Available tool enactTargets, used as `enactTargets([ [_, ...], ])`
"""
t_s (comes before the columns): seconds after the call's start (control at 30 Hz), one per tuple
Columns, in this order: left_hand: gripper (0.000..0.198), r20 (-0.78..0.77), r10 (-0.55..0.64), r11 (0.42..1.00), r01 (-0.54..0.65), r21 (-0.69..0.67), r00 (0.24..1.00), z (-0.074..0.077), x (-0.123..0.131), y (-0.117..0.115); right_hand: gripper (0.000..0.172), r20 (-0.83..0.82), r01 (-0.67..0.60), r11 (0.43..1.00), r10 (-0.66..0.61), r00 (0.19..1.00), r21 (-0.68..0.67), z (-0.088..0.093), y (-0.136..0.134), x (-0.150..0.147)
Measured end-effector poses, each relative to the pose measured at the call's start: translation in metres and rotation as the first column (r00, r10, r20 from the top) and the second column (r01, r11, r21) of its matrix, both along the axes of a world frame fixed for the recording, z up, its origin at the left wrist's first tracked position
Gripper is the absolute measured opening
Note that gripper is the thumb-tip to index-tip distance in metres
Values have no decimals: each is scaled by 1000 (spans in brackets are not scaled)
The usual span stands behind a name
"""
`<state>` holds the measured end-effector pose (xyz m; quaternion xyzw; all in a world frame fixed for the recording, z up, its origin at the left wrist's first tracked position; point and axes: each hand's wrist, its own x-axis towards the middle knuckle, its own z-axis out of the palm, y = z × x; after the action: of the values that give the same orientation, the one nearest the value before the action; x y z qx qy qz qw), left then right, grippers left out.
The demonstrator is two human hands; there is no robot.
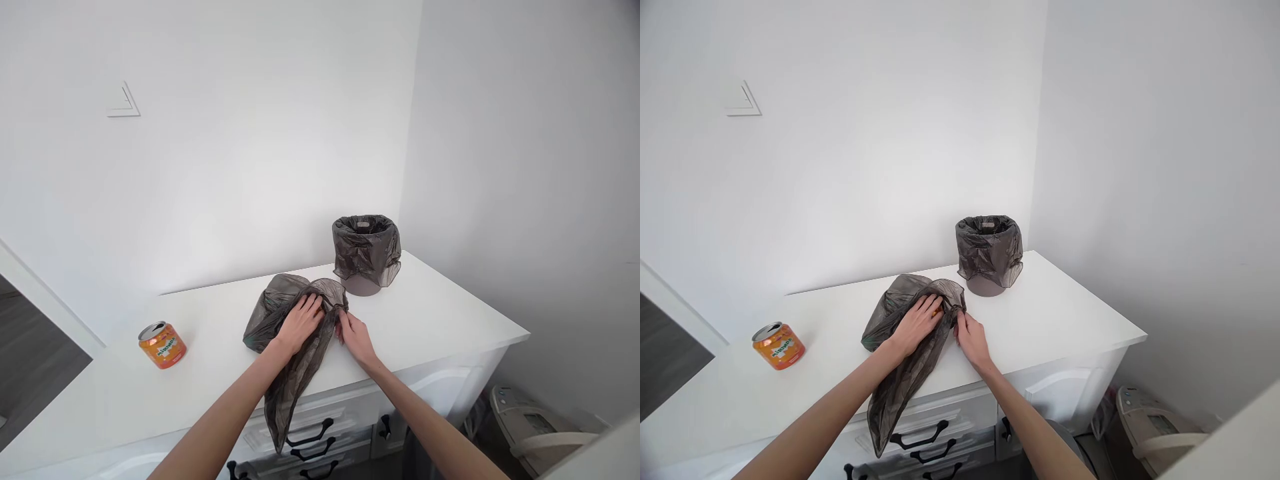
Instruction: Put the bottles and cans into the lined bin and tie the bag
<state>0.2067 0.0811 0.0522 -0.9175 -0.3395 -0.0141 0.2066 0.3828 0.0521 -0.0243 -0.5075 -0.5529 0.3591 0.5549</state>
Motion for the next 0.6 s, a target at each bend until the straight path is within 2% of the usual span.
enactTargets([
  [0.07, 48, 15, -6, 1000, 5, 7, 1000, 3, 1, 2, 61, 3, -5, 1000, 5, 1000, 4, 0, 1, 0],
  [0.17, 49, 54, -5, 1000, 4, 11, 999, 15, -2, -7, 57, 1, 10, 1000, -10, 1000, 11, -2, 1, 0],
  [0.3, 44, 107, 23, 1000, -23, -1, 994, 38, -18, -36, 48, 1, 37, 999, -37, 999, 20, -5, 1, 1],
  [0.4, 53, 225, 42, 999, -39, -16, 973, 57, -35, -68, 45, 3, 37, 999, -37, 999, 30, -7, 0, 1],
  [0.5, 62, 480, 141, 986, -80, -145, 866, 78, -59, -105, 45, 9, 36, 999, -36, 999, 30, -7, -1, 1],
  [0.6, 63, 618, 350, 936, -237, -259, 704, 102, -96, -138, 49, 19, 31, 999, -31, 999, 26, -6, -1, 1],
])
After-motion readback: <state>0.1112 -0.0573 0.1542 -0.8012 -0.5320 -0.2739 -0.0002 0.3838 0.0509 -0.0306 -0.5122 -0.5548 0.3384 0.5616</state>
